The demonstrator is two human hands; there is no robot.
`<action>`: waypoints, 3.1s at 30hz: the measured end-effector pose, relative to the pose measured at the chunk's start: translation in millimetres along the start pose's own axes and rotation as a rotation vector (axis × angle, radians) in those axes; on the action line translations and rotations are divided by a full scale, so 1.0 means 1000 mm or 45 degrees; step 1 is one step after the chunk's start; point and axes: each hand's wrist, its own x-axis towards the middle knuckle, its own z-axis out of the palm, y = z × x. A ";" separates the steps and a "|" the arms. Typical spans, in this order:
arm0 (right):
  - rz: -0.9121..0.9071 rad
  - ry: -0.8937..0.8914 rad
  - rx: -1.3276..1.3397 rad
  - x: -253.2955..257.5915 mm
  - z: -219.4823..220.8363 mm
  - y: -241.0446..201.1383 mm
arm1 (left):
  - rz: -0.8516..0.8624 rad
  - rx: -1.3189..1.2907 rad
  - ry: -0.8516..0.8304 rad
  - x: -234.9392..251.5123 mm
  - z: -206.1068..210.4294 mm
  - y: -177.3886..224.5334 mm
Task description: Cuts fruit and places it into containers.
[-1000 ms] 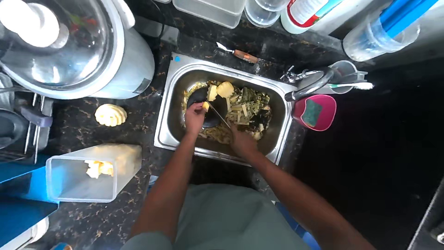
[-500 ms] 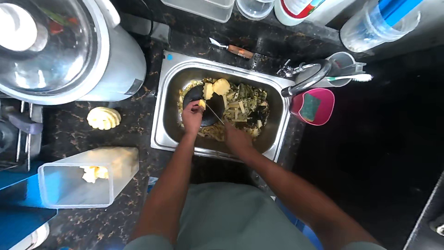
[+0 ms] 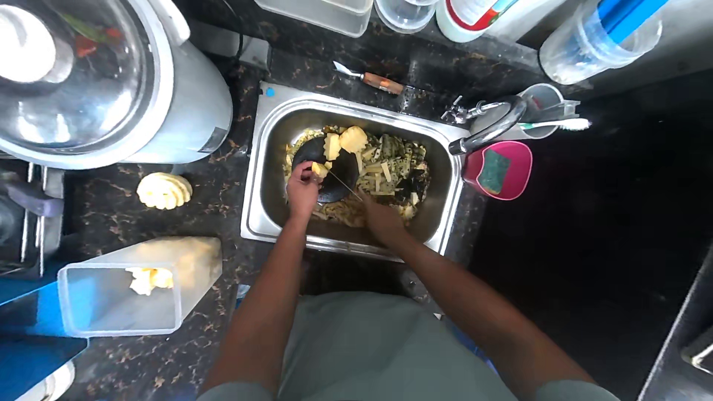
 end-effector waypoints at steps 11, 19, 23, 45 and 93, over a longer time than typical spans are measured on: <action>0.139 0.052 0.166 -0.081 -0.033 0.026 | 0.123 0.612 -0.265 0.028 -0.035 0.000; -0.072 0.010 -0.056 -0.049 -0.026 -0.007 | 0.238 0.390 -0.048 0.000 -0.069 0.054; -0.134 -0.028 -0.130 -0.058 -0.021 0.000 | 0.292 0.334 -0.186 0.008 -0.075 0.069; -0.019 0.034 -0.094 -0.030 -0.030 -0.039 | 0.661 1.491 -0.838 0.096 -0.035 0.057; 0.340 0.128 0.738 -0.228 0.062 0.104 | 0.442 1.239 -0.116 -0.023 0.049 0.009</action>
